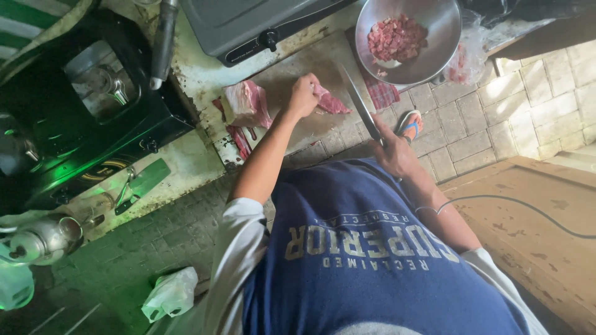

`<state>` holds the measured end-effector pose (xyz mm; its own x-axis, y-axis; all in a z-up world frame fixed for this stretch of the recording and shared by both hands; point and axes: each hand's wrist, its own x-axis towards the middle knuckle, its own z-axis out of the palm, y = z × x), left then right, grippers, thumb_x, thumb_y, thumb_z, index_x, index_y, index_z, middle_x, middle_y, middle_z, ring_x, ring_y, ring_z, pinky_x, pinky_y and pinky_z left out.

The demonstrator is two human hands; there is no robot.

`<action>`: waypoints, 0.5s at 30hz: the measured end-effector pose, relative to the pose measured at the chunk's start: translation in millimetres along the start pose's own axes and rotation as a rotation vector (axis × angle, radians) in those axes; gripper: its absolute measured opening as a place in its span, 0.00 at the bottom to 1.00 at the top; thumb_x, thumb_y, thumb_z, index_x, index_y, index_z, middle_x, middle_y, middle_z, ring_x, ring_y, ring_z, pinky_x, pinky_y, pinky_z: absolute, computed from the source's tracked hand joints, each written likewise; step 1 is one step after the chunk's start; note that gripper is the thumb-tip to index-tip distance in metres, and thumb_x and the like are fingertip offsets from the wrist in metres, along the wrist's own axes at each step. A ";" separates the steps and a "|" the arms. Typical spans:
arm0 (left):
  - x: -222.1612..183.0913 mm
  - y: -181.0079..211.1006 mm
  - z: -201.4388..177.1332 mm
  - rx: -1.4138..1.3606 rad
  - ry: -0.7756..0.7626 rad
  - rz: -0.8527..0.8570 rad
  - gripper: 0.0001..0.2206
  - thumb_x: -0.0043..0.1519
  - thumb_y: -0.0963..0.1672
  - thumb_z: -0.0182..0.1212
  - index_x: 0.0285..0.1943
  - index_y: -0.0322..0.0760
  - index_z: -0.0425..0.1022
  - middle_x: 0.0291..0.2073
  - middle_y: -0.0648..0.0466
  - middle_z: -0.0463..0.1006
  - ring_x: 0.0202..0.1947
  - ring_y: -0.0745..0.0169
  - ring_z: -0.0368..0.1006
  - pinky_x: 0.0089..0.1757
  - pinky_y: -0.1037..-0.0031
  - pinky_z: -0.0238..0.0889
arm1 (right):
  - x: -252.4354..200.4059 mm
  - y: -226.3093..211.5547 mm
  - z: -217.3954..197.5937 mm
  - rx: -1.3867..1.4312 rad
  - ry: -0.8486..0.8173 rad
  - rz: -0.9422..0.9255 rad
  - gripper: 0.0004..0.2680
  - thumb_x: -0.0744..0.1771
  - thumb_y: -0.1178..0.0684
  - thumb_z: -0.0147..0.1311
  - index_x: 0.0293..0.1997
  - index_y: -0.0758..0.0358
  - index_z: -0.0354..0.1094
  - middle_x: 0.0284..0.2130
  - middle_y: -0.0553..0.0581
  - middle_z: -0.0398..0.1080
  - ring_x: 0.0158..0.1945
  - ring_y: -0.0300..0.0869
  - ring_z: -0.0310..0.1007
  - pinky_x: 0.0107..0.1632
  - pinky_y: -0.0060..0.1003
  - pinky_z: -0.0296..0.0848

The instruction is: Slicing and dicing raw meat on a wooden cutting board using a knife in a kitchen area.

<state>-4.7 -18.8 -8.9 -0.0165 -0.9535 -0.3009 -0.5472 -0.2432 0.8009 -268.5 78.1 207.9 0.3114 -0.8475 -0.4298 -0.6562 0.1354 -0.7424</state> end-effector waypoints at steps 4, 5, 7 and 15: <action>-22.4 34.9 -32.6 0.002 0.172 0.002 0.15 0.49 0.36 0.66 0.43 0.32 0.70 0.32 0.38 0.76 0.43 0.36 0.75 0.46 0.55 0.68 | 0.3 12.7 8.1 -0.059 -0.072 0.070 0.25 0.68 0.46 0.46 0.75 0.33 0.41 0.57 0.76 0.63 0.54 0.72 0.65 0.60 0.67 0.62; -26.3 41.1 -41.4 0.022 0.223 -0.019 0.17 0.49 0.37 0.66 0.46 0.31 0.68 0.32 0.37 0.75 0.43 0.36 0.75 0.46 0.53 0.68 | 2.4 24.3 13.4 -0.088 -0.087 0.098 0.24 0.69 0.44 0.45 0.75 0.31 0.39 0.57 0.77 0.63 0.55 0.72 0.65 0.62 0.66 0.61; -33.0 38.2 -43.2 0.208 0.284 0.090 0.13 0.51 0.40 0.66 0.44 0.39 0.70 0.34 0.47 0.73 0.43 0.44 0.75 0.45 0.60 0.69 | 4.0 31.1 15.9 -0.137 -0.101 0.088 0.24 0.69 0.44 0.44 0.75 0.30 0.39 0.57 0.77 0.63 0.54 0.72 0.66 0.61 0.66 0.62; -58.4 18.9 4.5 0.397 0.197 0.889 0.10 0.64 0.45 0.60 0.50 0.38 0.77 0.52 0.49 0.76 0.60 0.48 0.67 0.59 0.59 0.57 | 10.8 16.8 8.0 -0.161 -0.056 0.029 0.24 0.70 0.51 0.41 0.76 0.36 0.38 0.51 0.79 0.67 0.50 0.73 0.69 0.58 0.68 0.64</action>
